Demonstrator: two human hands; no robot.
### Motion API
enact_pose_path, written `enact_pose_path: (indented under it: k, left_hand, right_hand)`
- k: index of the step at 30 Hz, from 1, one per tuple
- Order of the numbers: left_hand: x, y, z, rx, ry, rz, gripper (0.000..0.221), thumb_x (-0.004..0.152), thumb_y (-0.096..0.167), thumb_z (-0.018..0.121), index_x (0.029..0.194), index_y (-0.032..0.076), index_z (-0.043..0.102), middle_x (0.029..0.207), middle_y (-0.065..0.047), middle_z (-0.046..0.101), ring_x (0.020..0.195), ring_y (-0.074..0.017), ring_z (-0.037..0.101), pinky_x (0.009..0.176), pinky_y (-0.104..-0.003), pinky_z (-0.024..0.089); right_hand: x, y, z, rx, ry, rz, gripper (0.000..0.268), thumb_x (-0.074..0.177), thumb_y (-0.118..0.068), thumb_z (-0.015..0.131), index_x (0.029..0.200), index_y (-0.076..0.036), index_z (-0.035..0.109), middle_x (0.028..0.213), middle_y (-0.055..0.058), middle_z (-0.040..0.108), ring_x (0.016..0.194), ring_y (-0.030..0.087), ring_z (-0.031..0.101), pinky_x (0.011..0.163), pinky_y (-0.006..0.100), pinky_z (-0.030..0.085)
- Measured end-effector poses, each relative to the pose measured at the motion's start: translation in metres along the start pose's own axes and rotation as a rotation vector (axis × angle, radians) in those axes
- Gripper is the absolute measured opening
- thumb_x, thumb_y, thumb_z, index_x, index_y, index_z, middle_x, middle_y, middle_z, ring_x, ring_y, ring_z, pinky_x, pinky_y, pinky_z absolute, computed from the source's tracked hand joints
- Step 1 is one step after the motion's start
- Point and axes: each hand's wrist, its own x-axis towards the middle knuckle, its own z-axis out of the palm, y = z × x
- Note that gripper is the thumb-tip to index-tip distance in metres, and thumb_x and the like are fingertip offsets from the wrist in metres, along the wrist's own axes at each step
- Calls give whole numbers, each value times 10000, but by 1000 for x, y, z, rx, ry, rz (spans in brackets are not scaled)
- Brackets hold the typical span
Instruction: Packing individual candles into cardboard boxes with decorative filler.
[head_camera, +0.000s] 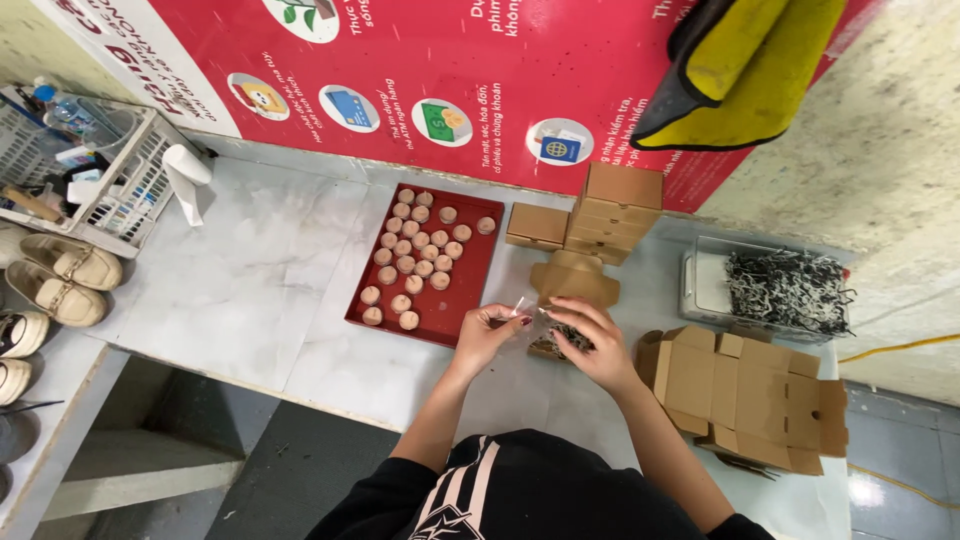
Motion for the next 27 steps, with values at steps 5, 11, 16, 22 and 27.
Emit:
enact_pose_path:
  k: [5, 11, 16, 22, 27]
  left_hand:
    - [-3, -9, -25, 0, -104, 60, 154, 937, 116, 752, 1046, 7, 756, 1048, -59, 780, 921, -95, 718, 810, -256, 576]
    - [-30, 81, -40, 660, -125, 465, 372, 818, 139, 788, 1166, 106, 660, 1368, -36, 571, 1265, -246, 547, 982, -396, 499]
    - [-24, 71, -72, 949, -155, 692, 184, 844, 205, 805, 979, 156, 688, 1200, 0, 636, 1256, -273, 571, 1039, -433, 445]
    - [-15, 82, -111, 884, -346, 534, 138, 877, 155, 759, 972, 104, 672, 862, -32, 726, 952, -237, 688, 1002, -429, 449]
    - [5, 60, -160, 523, -314, 202, 37, 983, 74, 611, 963, 43, 612, 867, -56, 791, 849, -201, 802, 734, -304, 601]
  right_hand:
    - [-9, 20, 31, 322, -160, 353, 244, 828, -64, 803, 1018, -23, 654, 1117, 90, 699, 1053, 243, 681, 920, 367, 536]
    - [-1, 13, 60, 370, -377, 480, 125, 881, -46, 713, 1000, -27, 680, 952, 49, 676, 894, 157, 714, 820, 308, 577]
    - [-2, 16, 87, 402, -458, 523, 146, 860, -27, 703, 993, -15, 645, 868, 35, 652, 795, 118, 639, 759, 290, 549]
    - [10, 7, 109, 507, -460, 549, 315, 870, -67, 664, 1178, -60, 596, 791, 10, 615, 766, 100, 600, 738, 281, 513]
    - [-29, 60, 156, 474, -668, 664, 178, 960, -193, 746, 984, -20, 712, 960, 34, 788, 930, 133, 740, 849, 297, 608]
